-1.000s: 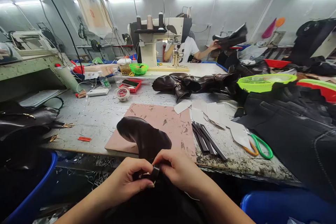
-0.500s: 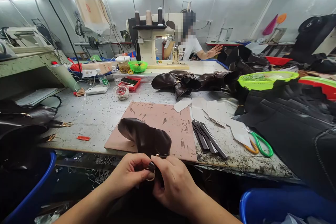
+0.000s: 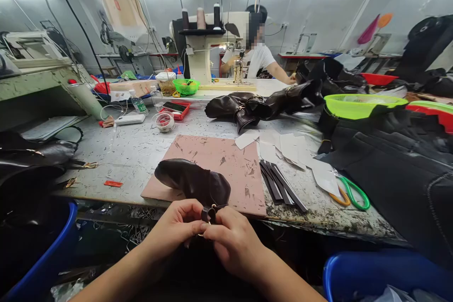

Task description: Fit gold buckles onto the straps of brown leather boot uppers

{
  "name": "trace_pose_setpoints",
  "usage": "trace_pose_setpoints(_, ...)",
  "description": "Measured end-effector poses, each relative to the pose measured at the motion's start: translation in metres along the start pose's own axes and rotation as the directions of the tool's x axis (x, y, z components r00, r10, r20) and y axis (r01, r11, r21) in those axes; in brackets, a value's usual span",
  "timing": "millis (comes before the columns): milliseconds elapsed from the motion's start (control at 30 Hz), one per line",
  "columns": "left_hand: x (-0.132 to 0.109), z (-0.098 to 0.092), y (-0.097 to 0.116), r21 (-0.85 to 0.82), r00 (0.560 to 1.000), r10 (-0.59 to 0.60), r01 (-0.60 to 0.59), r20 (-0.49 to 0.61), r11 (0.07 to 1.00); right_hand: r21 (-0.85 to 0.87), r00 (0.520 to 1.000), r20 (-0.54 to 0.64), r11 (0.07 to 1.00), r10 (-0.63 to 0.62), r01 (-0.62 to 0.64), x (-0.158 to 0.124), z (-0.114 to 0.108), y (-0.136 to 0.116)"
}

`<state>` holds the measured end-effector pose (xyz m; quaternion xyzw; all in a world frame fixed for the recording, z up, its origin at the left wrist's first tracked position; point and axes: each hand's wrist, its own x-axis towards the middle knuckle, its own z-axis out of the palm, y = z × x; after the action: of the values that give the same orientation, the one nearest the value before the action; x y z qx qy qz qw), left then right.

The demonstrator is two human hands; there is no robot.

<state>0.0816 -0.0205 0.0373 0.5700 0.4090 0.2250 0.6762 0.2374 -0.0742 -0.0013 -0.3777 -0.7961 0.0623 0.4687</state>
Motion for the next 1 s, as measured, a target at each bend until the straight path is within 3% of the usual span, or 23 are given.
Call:
trace_pose_setpoints(100, 0.000, 0.000, 0.002, -0.045, 1.000, -0.011, 0.011, 0.004, 0.999, -0.099, 0.996, -0.019, 0.991, -0.088, 0.085, -0.003, 0.001, 0.004)
trace_pose_setpoints(267, 0.001, 0.001, 0.004, -0.079, 1.000, -0.014, 0.015, 0.022, 0.997, -0.129, 0.980, -0.182, 0.990, -0.082, 0.059, -0.010, -0.001, 0.003)
trace_pose_setpoints(400, -0.001, 0.000, 0.007, 0.016, 0.997, -0.068, 0.068, 0.042, 0.998, -0.107, 0.972, -0.118, 0.976, -0.202, 0.190, -0.010, -0.011, -0.001)
trace_pose_setpoints(467, -0.004, -0.001, 0.010, 0.125, 0.994, -0.102, 0.095, 0.048, 0.988, -0.008, 0.990, -0.078, 0.993, -0.121, 0.121, -0.013, -0.016, -0.004)
trace_pose_setpoints(533, -0.007, -0.001, 0.012, 0.228, 0.994, -0.090, 0.072, 0.069, 0.971, 0.133, 0.992, -0.068, 0.987, 0.104, -0.094, -0.019, -0.018, -0.007)
trace_pose_setpoints(600, -0.009, -0.002, 0.014, 0.288, 0.995, -0.050, 0.024, 0.084, 0.957, 0.283, 0.949, -0.039, 0.914, 0.312, -0.289, -0.026, -0.019, -0.010)
trace_pose_setpoints(667, -0.009, -0.002, 0.015, 0.299, 0.996, -0.051, 0.026, 0.077, 0.954, 0.403, 0.904, -0.038, 0.835, 0.425, -0.376, -0.031, -0.020, -0.012)
trace_pose_setpoints(767, -0.010, -0.002, 0.015, 0.315, 0.995, -0.076, 0.052, 0.064, 0.948, 0.439, 0.903, -0.001, 0.812, 0.429, -0.385, -0.033, -0.023, -0.012)
trace_pose_setpoints(900, -0.013, -0.001, 0.016, 0.543, 0.992, 0.066, -0.116, 0.112, 0.832, 0.421, 0.938, 0.102, 0.840, 0.332, -0.343, -0.032, -0.026, -0.008)
trace_pose_setpoints(1000, -0.013, 0.002, 0.018, 0.560, 0.980, 0.110, -0.187, 0.168, 0.807, 0.549, 0.935, 0.121, 0.763, 0.333, -0.343, -0.025, -0.024, -0.007)
